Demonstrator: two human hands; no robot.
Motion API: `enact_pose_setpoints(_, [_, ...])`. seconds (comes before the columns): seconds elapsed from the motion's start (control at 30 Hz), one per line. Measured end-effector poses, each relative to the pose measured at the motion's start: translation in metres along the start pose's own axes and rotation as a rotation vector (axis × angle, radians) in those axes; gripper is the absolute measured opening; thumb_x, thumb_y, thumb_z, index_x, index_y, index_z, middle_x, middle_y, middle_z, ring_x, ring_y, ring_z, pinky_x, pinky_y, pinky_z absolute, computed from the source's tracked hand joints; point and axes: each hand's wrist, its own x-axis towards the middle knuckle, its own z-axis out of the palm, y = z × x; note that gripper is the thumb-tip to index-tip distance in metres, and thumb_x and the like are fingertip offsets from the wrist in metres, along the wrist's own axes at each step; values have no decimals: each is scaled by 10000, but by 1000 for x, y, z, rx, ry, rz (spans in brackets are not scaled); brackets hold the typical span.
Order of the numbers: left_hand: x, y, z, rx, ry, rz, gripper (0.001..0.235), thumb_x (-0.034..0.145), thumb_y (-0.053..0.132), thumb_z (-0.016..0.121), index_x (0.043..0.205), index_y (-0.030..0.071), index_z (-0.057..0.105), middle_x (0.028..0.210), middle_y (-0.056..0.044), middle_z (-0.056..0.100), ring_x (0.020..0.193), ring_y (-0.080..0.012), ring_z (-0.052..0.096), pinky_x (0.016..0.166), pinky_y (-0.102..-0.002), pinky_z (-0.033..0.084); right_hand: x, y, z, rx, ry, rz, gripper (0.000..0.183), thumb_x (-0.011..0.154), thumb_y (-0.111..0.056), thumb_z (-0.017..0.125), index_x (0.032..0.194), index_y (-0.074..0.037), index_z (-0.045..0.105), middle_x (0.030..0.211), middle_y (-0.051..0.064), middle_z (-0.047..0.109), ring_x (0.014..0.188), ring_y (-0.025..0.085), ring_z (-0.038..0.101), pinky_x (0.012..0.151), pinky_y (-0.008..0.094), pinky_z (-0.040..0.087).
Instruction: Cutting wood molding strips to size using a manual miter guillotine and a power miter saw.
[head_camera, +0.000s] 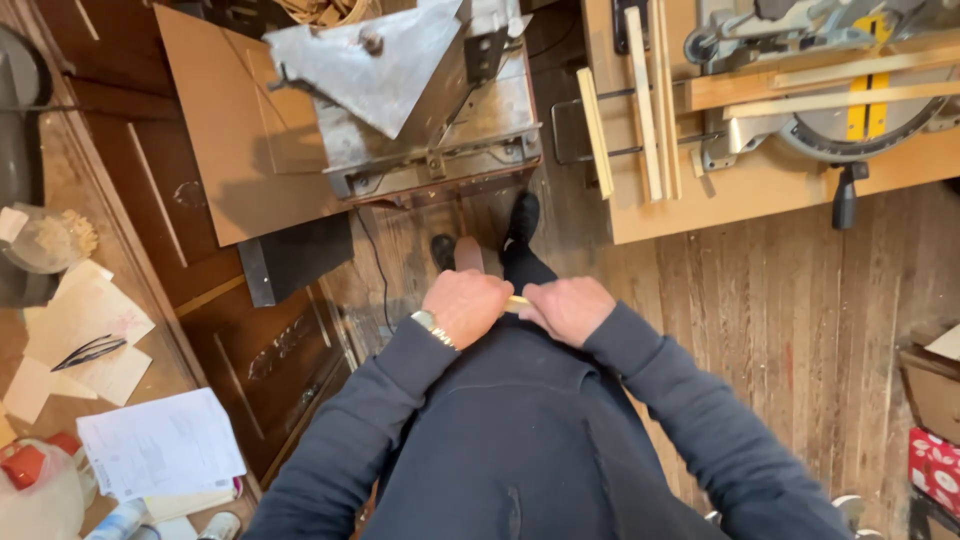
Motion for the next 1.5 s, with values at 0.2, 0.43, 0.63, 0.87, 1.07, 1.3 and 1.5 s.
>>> enact_pose_setpoints(0.2, [28,-6,-17,-529,388,-110,278,823,48,759,1098,67,724,977,-105,729,900,-280,701,752,-383,571,-5,40,-10,342,260,-81,297,974,-342,632,892,-59,603,729,183,670,714,444,633,600,553,463])
enact_pose_setpoints(0.43, [82,6,-1,-1644,594,-485,488,891,-63,693,1355,29,571,1071,-51,660,907,-105,682,778,-238,574,14,52,-48,817,92,52,280,1013,-318,575,1004,-51,657,817,99,787,749,276,779,676,385,582])
enact_pose_setpoints(0.63, [90,6,2,-1626,664,-512,484,913,-58,693,1379,15,584,1088,-58,665,870,-83,671,731,-237,579,25,66,-44,995,-55,23,367,1036,-320,514,1237,-40,639,900,52,817,836,159,799,770,315,606])
enact_pose_setpoints(0.87, [77,5,-7,-1560,656,-525,455,900,-56,718,1339,13,618,1038,-30,625,806,-67,660,642,-224,558,27,61,-39,1004,-147,37,423,1033,-345,489,1325,-72,628,874,50,804,807,144,764,774,305,587])
enact_pose_setpoints(1.07, [51,-2,-3,-1562,663,-478,411,904,-58,718,1299,14,631,1021,-30,662,792,-67,658,634,-225,561,23,30,-28,883,-102,39,374,1041,-354,529,1243,-68,660,926,63,812,859,193,787,801,339,594])
enact_pose_setpoints(1.3, [2,-24,7,-1579,715,-430,414,907,-63,714,1303,25,632,991,-25,651,818,-71,677,628,-224,567,29,-48,-34,599,66,72,561,823,-335,732,1321,-109,605,998,185,749,916,401,718,785,459,566])
enact_pose_setpoints(1.5, [-48,-38,8,-1595,729,-421,407,911,-60,713,1298,38,633,984,-5,617,822,-71,679,630,-223,583,35,-88,4,489,127,107,514,839,-356,755,1179,-7,590,959,228,736,901,418,716,784,479,565])
